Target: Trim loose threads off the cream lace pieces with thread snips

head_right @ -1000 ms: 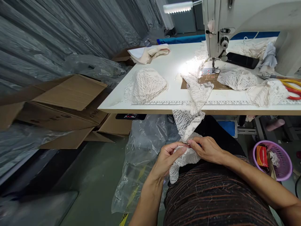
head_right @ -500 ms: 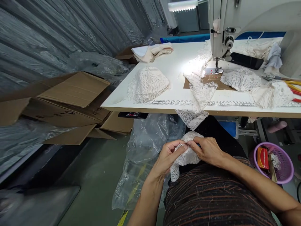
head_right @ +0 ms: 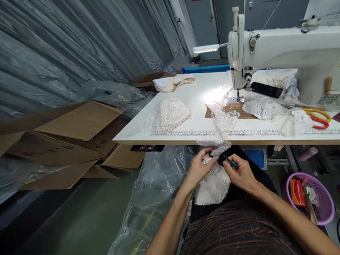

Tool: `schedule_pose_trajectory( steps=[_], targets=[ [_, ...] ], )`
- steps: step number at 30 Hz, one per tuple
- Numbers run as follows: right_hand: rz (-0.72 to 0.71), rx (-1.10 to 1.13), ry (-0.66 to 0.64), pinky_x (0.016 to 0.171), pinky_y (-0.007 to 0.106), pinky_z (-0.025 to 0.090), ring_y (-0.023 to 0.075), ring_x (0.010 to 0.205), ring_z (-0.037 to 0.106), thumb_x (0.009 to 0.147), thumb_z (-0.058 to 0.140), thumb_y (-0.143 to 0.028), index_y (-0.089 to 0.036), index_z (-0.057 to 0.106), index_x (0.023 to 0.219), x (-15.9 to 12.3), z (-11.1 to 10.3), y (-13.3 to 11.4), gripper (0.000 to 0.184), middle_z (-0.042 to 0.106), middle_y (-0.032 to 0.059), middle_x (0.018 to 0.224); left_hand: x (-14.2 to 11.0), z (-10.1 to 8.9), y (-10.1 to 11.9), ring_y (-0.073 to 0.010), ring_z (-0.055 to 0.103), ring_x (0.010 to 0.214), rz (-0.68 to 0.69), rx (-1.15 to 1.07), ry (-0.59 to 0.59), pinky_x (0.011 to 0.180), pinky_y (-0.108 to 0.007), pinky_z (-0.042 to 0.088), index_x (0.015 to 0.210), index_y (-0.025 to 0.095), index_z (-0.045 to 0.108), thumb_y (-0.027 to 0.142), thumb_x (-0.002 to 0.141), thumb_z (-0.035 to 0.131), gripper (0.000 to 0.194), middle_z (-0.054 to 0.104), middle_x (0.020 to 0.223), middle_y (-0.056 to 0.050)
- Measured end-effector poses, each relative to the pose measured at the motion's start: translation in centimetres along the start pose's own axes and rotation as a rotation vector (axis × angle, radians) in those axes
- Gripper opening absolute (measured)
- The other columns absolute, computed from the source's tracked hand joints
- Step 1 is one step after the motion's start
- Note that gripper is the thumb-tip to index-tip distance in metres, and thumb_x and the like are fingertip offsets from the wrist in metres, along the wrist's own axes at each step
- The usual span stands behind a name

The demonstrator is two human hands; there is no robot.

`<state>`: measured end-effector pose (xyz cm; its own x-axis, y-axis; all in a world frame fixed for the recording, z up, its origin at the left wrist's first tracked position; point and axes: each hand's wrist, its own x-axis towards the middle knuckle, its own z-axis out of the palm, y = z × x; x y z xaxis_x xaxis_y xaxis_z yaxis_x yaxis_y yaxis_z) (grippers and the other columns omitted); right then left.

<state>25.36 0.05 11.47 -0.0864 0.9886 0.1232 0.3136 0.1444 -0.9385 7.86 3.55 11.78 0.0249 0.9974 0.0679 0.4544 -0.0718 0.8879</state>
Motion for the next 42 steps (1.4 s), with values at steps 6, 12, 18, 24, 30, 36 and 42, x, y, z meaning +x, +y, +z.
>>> schedule_pose_trajectory(
  steps=[6,12,18,24,30,36,42],
  targets=[
    [0.047,0.038,0.080,0.057,0.028,0.049,0.0175,0.064,0.061,0.077,0.065,-0.047,-0.017,0.067,0.088,1.4,0.7,-1.2,0.032,0.072,0.0076,0.080,-2.6,0.7,1.0,-0.0168,0.063,0.060,0.236,0.264,-0.097,0.059,-0.025,0.045,0.077,0.021,0.072,0.027,0.086,0.058,0.017,0.069,0.064,-0.002],
    [-0.099,-0.005,0.054,0.052,0.023,0.044,0.0123,0.055,0.055,0.083,0.055,-0.031,-0.016,0.070,0.079,0.6,0.7,-2.1,0.022,0.066,0.0017,0.065,-3.9,-4.3,3.2,-0.0159,0.065,0.065,0.474,0.198,-0.019,0.062,-0.025,0.051,0.097,0.019,0.075,0.028,0.086,0.065,0.017,0.072,0.076,-0.004],
    [-0.359,0.070,-0.216,0.057,0.020,0.046,0.0103,0.058,0.058,0.079,0.054,-0.013,-0.015,0.071,0.086,-2.9,-0.4,-3.2,0.019,0.070,0.0019,0.071,-2.7,-5.3,3.1,-0.0185,0.060,0.078,0.446,0.002,-0.283,0.068,-0.029,0.049,0.102,0.017,0.075,0.052,0.086,0.062,0.041,0.061,0.088,-0.007],
    [-0.220,0.111,-0.179,0.058,0.021,0.047,0.0112,0.060,0.058,0.083,0.055,-0.017,-0.016,0.068,0.086,-3.2,-0.7,-2.5,0.014,0.070,0.0023,0.072,-3.1,-2.3,1.8,-0.0210,0.060,0.091,0.273,-0.287,-0.442,0.081,-0.033,0.048,0.076,0.016,0.070,0.058,0.079,0.069,0.042,0.060,0.096,-0.008],
    [-0.030,0.118,-0.290,0.057,0.023,0.043,0.0125,0.063,0.054,0.091,0.055,-0.043,-0.017,0.065,0.087,-2.2,-0.9,-1.8,0.028,0.065,0.0023,0.074,-3.7,-2.5,1.4,-0.0135,0.056,0.062,-0.065,-0.343,-0.420,0.061,-0.025,0.045,0.077,0.016,0.068,0.052,0.077,0.074,0.037,0.063,0.067,-0.001],
    [0.083,-0.040,-0.357,0.058,0.026,0.036,0.0128,0.056,0.047,0.100,0.024,-0.061,-0.017,0.060,0.067,-0.6,-0.5,-0.9,0.066,0.053,-0.0001,0.058,-4.0,-2.6,0.8,-0.0157,0.062,0.065,-0.162,-0.303,-0.346,0.059,-0.024,0.046,0.082,0.015,0.076,0.048,0.073,0.077,0.034,0.074,0.074,-0.006],
    [0.041,-0.077,-0.390,0.057,0.025,0.033,0.0119,0.055,0.046,0.100,0.030,-0.054,-0.016,0.064,0.074,0.4,0.1,-1.3,0.057,0.055,-0.0007,0.060,-3.9,-2.6,0.8,-0.0168,0.064,0.067,-0.158,-0.307,-0.352,0.061,-0.025,0.047,0.083,0.015,0.079,0.045,0.075,0.075,0.031,0.077,0.081,-0.008]
  ],
)
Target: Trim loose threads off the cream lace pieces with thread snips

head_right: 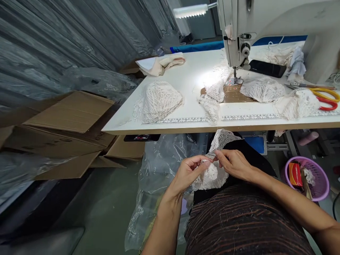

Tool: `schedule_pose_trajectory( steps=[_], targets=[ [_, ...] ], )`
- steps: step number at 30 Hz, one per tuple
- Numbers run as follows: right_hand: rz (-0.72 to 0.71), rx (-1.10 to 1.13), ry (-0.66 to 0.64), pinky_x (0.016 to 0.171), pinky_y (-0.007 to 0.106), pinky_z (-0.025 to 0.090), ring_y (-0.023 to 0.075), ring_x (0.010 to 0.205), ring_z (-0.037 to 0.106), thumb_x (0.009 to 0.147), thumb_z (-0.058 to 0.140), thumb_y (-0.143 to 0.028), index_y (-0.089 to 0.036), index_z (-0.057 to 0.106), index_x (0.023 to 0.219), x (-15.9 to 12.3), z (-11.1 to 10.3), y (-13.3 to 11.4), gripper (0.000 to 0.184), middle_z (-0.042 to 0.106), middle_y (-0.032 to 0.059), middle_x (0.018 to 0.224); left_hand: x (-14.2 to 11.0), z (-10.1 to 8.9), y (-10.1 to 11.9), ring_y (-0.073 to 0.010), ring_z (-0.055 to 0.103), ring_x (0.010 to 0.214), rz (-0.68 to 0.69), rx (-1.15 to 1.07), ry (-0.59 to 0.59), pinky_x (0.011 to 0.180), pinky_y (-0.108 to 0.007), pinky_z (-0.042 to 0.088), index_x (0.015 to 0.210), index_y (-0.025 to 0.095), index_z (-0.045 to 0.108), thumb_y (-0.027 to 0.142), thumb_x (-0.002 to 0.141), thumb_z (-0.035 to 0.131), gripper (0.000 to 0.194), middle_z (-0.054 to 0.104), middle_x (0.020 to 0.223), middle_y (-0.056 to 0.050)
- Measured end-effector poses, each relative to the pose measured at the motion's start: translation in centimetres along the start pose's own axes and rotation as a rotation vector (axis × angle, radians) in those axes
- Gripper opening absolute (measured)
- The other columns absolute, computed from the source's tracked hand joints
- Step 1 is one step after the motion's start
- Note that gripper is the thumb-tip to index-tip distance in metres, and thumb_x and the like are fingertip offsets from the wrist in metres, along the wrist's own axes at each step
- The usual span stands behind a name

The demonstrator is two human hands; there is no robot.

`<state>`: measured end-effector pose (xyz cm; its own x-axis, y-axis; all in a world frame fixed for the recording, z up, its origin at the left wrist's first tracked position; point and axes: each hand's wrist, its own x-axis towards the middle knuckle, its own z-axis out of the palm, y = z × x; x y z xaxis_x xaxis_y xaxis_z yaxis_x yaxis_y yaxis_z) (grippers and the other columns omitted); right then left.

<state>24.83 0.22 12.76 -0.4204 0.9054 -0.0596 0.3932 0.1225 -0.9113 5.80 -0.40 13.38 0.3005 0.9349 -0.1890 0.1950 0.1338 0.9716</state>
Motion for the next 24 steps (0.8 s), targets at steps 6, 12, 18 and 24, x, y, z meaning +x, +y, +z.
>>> schedule_pose_trajectory(
  steps=[6,12,18,24],
  targets=[
    [0.016,-0.030,0.075,0.056,0.025,0.029,0.0115,0.053,0.040,0.098,0.034,-0.053,-0.017,0.065,0.079,0.1,0.4,0.8,0.051,0.047,-0.0029,0.058,0.1,0.0,-0.4,-0.0132,0.056,0.060,0.022,0.008,0.038,0.055,-0.023,0.041,0.081,0.015,0.079,0.045,0.076,0.075,0.031,0.075,0.076,-0.006],
    [-0.005,-0.026,0.038,0.055,0.025,0.029,0.0112,0.054,0.038,0.099,0.031,-0.050,-0.017,0.063,0.083,-1.1,0.4,0.7,0.049,0.046,-0.0031,0.061,0.1,0.2,-0.3,-0.0118,0.053,0.058,0.007,-0.033,0.035,0.054,-0.022,0.040,0.079,0.015,0.078,0.047,0.076,0.074,0.033,0.072,0.072,-0.005],
    [-0.031,-0.087,0.036,0.054,0.026,0.025,0.0106,0.054,0.033,0.097,0.039,-0.044,-0.019,0.056,0.072,-0.5,0.5,0.6,0.039,0.042,-0.0042,0.057,0.1,0.4,0.2,-0.0120,0.053,0.057,0.000,0.011,0.008,0.056,-0.023,0.042,0.076,0.015,0.076,0.045,0.076,0.074,0.030,0.068,0.065,-0.002],
    [0.008,0.267,0.028,0.054,0.023,0.033,0.0104,0.060,0.037,0.083,0.058,-0.063,-0.017,0.058,0.082,-0.5,1.0,0.9,0.046,0.046,-0.0034,0.067,0.4,1.4,0.3,-0.0189,0.065,0.077,0.074,-0.038,0.077,0.070,-0.027,0.050,0.083,0.014,0.076,0.053,0.079,0.070,0.040,0.074,0.083,-0.008]
  ],
)
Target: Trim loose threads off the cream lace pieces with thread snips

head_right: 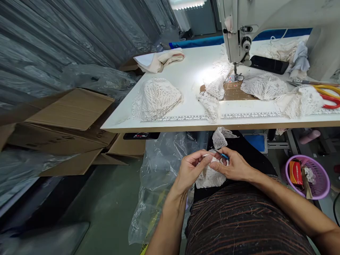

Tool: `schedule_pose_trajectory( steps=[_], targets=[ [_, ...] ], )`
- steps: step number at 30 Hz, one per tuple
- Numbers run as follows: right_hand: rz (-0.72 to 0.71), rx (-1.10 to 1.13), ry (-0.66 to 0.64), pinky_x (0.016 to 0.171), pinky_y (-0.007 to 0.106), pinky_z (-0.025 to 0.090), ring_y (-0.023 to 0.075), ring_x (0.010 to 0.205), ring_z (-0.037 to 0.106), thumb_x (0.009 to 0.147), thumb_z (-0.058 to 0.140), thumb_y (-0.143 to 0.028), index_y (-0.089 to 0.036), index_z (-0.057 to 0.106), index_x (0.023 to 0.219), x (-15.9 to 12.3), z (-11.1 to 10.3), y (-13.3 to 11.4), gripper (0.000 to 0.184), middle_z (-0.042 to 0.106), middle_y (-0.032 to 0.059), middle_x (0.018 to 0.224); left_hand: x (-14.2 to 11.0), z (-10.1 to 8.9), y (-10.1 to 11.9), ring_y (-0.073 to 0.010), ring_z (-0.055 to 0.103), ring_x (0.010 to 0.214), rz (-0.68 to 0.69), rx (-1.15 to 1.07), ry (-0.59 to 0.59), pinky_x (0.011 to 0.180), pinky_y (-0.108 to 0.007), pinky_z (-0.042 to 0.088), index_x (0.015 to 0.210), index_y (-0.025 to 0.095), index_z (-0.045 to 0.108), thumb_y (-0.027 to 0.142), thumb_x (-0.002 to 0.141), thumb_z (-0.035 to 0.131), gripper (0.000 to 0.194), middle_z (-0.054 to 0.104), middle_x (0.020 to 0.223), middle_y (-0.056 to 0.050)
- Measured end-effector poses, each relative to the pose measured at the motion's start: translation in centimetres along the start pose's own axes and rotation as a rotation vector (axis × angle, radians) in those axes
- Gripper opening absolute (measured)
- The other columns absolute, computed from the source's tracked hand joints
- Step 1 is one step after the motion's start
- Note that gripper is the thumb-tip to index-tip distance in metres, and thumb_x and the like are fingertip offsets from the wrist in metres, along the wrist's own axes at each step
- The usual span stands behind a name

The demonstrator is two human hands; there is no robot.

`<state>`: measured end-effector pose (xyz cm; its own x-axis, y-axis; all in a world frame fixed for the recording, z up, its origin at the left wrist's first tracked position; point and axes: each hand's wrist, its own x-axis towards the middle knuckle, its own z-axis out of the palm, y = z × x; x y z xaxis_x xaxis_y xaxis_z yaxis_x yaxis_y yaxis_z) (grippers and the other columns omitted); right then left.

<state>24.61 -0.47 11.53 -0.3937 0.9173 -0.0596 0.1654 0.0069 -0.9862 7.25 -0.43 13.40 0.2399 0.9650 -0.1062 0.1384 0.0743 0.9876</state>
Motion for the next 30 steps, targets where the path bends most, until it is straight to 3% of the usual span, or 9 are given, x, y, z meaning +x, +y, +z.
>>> schedule_pose_trajectory(
  steps=[3,7,11,14,17,23,30],
  targets=[
    [0.006,0.122,0.007,0.058,0.024,0.037,0.0107,0.062,0.040,0.079,0.064,-0.061,-0.016,0.059,0.081,0.1,-0.8,-0.5,0.046,0.049,-0.0024,0.068,0.1,0.2,-0.4,-0.0165,0.062,0.076,0.042,-0.038,0.028,0.071,-0.026,0.050,0.099,0.015,0.074,0.058,0.080,0.068,0.048,0.070,0.090,-0.007],
    [0.031,0.133,0.000,0.059,0.025,0.037,0.0110,0.063,0.043,0.077,0.068,-0.058,-0.016,0.063,0.079,0.1,-3.1,-1.3,0.043,0.054,-0.0013,0.070,0.1,-0.3,-2.0,-0.0144,0.059,0.074,-0.035,-0.009,0.038,0.071,-0.027,0.049,0.123,0.017,0.062,0.063,0.079,0.067,0.064,0.065,0.102,-0.006],
    [0.046,0.134,-0.019,0.060,0.025,0.035,0.0109,0.062,0.041,0.075,0.067,-0.066,-0.017,0.060,0.075,-0.1,-4.8,-1.7,0.049,0.051,-0.0021,0.067,0.2,-0.9,-3.9,-0.0230,0.063,0.100,-0.090,0.107,0.040,0.092,-0.035,0.047,0.122,0.016,0.061,0.055,0.074,0.074,0.063,0.067,0.110,-0.009],
    [0.048,0.140,-0.030,0.059,0.025,0.033,0.0107,0.063,0.039,0.074,0.065,-0.072,-0.017,0.058,0.076,-0.2,-4.9,-1.5,0.055,0.048,-0.0026,0.068,0.3,-1.2,-4.7,-0.0251,0.062,0.108,-0.096,0.243,0.088,0.099,-0.039,0.044,0.118,0.018,0.061,0.042,0.072,0.077,0.055,0.068,0.115,-0.010],
    [0.034,0.123,-0.024,0.057,0.025,0.031,0.0103,0.061,0.036,0.076,0.061,-0.075,-0.017,0.057,0.079,-0.2,-4.7,-1.1,0.058,0.044,-0.0035,0.067,0.1,-1.5,-4.4,-0.0229,0.065,0.100,-0.106,0.213,0.109,0.093,-0.036,0.046,0.118,0.017,0.061,0.035,0.073,0.075,0.050,0.071,0.108,-0.009],
    [0.009,0.025,0.017,0.055,0.025,0.033,0.0106,0.059,0.036,0.083,0.057,-0.070,-0.019,0.055,0.081,-0.8,-4.8,-0.7,0.051,0.045,-0.0035,0.067,-1.0,-1.7,-1.7,-0.0132,0.065,0.074,-0.156,-0.149,-0.036,0.065,-0.022,0.049,0.127,0.015,0.054,0.036,0.071,0.081,0.065,0.073,0.097,-0.007],
    [0.025,-0.023,0.038,0.058,0.026,0.037,0.0119,0.061,0.044,0.082,0.060,-0.063,-0.017,0.062,0.084,-1.9,-5.3,-0.7,0.046,0.054,-0.0005,0.070,-1.3,-1.1,-0.7,-0.0117,0.064,0.064,-0.216,-0.297,-0.029,0.058,-0.020,0.048,0.124,0.014,0.058,0.043,0.068,0.085,0.069,0.071,0.081,-0.003]
  ],
)
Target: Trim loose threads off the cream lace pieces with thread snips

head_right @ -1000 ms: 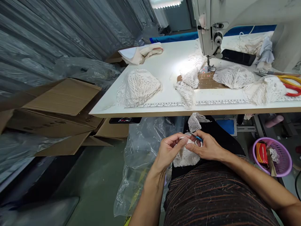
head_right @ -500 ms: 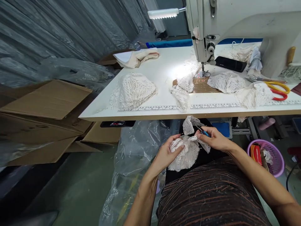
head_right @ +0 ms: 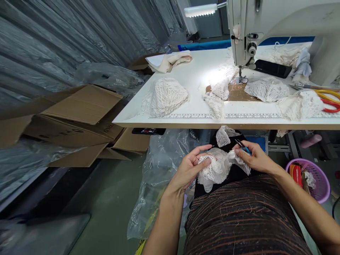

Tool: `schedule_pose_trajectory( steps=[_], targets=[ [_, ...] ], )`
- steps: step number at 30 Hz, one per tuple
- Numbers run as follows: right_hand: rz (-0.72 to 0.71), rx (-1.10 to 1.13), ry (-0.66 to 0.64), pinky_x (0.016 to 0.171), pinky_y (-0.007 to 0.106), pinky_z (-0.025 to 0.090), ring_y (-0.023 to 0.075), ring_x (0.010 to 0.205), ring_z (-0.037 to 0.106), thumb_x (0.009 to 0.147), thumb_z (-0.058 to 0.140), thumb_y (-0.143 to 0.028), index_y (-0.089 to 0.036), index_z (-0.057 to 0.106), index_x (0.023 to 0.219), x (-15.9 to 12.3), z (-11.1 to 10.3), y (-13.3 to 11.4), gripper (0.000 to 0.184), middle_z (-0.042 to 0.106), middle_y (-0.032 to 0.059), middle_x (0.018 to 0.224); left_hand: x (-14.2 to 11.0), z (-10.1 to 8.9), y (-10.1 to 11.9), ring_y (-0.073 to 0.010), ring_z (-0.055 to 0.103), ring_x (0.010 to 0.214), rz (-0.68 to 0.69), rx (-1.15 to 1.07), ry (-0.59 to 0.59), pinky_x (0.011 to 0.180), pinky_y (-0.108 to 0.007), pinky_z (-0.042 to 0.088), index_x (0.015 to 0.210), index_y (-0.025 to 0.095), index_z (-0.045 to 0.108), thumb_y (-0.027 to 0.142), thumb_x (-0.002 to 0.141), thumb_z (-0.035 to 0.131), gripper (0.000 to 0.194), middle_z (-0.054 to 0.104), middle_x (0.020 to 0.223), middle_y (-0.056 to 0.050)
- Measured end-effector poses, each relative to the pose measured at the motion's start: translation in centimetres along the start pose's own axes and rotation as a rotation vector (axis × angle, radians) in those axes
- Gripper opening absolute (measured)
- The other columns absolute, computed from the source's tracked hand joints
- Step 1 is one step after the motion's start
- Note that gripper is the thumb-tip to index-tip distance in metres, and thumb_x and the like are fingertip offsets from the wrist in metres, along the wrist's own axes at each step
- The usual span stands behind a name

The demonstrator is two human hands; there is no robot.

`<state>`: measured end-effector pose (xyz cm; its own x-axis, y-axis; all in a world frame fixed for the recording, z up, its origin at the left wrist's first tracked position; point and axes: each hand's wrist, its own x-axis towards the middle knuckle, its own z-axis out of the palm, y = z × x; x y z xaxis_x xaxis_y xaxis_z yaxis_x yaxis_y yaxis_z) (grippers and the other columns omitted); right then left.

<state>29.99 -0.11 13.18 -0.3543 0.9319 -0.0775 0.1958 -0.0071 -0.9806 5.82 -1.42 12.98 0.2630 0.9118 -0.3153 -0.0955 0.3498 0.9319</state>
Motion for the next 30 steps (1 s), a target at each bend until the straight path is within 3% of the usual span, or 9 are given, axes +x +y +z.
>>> schedule_pose_trajectory(
  steps=[6,14,17,20,23,27,30],
  targets=[
    [0.065,-0.011,0.015,0.059,0.028,0.038,0.0131,0.062,0.048,0.077,0.064,-0.066,-0.015,0.069,0.086,-0.9,-0.7,0.0,0.052,0.059,0.0012,0.070,0.3,1.0,0.5,-0.0107,0.061,0.062,0.043,0.096,0.028,0.058,-0.021,0.047,0.113,0.014,0.068,0.044,0.068,0.084,0.057,0.070,0.078,-0.002],
    [0.084,0.046,0.079,0.053,0.025,0.034,0.0106,0.056,0.042,0.073,0.069,-0.062,-0.016,0.066,0.079,-1.4,-1.2,0.1,0.046,0.055,-0.0013,0.063,2.1,2.3,0.2,-0.0149,0.061,0.061,0.153,0.443,0.096,0.058,-0.024,0.043,0.086,0.015,0.077,0.038,0.071,0.076,0.028,0.074,0.073,-0.004],
    [0.076,0.068,0.137,0.052,0.024,0.033,0.0097,0.056,0.041,0.072,0.070,-0.064,-0.015,0.065,0.077,-1.8,-1.7,0.3,0.049,0.053,-0.0022,0.062,2.7,3.5,0.6,-0.0182,0.064,0.068,0.233,0.585,0.021,0.061,-0.025,0.045,0.081,0.017,0.077,0.036,0.077,0.068,0.021,0.075,0.074,-0.004],
    [0.096,0.105,0.167,0.052,0.023,0.031,0.0079,0.054,0.037,0.070,0.069,-0.069,-0.014,0.064,0.075,-2.4,-2.7,0.1,0.055,0.049,-0.0041,0.058,3.3,5.1,0.9,-0.0201,0.065,0.068,0.279,0.726,-0.163,0.064,-0.027,0.047,0.076,0.019,0.075,0.035,0.082,0.061,0.022,0.073,0.071,-0.004],
    [0.113,0.167,0.212,0.054,0.023,0.030,0.0079,0.056,0.037,0.066,0.073,-0.070,-0.014,0.062,0.073,-3.1,-4.2,-0.5,0.058,0.050,-0.0038,0.060,4.8,5.9,-0.3,-0.0226,0.067,0.074,0.317,0.884,-0.291,0.069,-0.031,0.050,0.074,0.020,0.072,0.036,0.086,0.057,0.025,0.073,0.078,-0.005],
    [0.094,0.329,0.320,0.053,0.022,0.028,0.0074,0.057,0.037,0.061,0.080,-0.065,-0.015,0.058,0.071,-4.8,-5.8,-1.3,0.056,0.048,-0.0048,0.060,7.8,5.2,-3.9,-0.0295,0.071,0.088,0.311,1.131,-0.291,0.081,-0.042,0.055,0.083,0.020,0.072,0.032,0.087,0.049,0.027,0.073,0.090,-0.011],
    [0.077,0.477,0.389,0.050,0.021,0.026,0.0063,0.053,0.034,0.063,0.082,-0.062,-0.016,0.056,0.074,-6.2,-6.7,-1.5,0.054,0.045,-0.0066,0.058,8.8,4.3,-5.0,-0.0329,0.068,0.110,0.388,1.186,-0.299,0.094,-0.046,0.054,0.108,0.019,0.071,0.031,0.087,0.051,0.031,0.071,0.116,-0.016]
  ],
)
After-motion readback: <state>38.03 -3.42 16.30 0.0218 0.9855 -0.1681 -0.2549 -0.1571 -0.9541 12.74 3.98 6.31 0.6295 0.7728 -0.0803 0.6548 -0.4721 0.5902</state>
